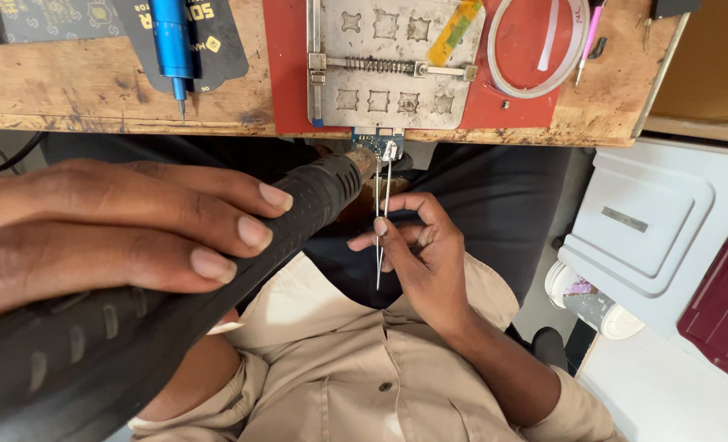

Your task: The person uses a hot air gun to heat a small circuit board clamped to a workbench while holding tweezers. After heating, the person wipes the board with a pink cloth.

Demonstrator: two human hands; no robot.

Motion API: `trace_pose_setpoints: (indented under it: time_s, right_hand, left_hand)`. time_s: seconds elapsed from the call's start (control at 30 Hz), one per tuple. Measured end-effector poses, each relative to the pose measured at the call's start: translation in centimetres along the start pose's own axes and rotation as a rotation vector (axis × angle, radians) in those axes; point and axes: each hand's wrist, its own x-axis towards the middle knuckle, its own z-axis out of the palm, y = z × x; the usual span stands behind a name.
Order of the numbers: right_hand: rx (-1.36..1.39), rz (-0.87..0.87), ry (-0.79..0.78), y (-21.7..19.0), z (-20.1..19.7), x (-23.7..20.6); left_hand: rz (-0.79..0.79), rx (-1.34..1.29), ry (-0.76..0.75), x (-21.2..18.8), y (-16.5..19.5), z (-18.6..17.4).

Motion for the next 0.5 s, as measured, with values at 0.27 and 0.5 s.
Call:
trace_pose_setpoints:
  time_s: [0.27, 0.5]
  right_hand:
    - [0.004, 0.013, 0.003, -0.13, 0.09, 0.02]
    - [0.012, 0.031, -0.002, -0.11, 0.08, -0.08]
  left_hand:
    - [-0.007, -0.034, -0.027, -0.47, -0.44, 0.02]
    - [-0.019, -0.026, -0.031, -0.36, -0.27, -0.04]
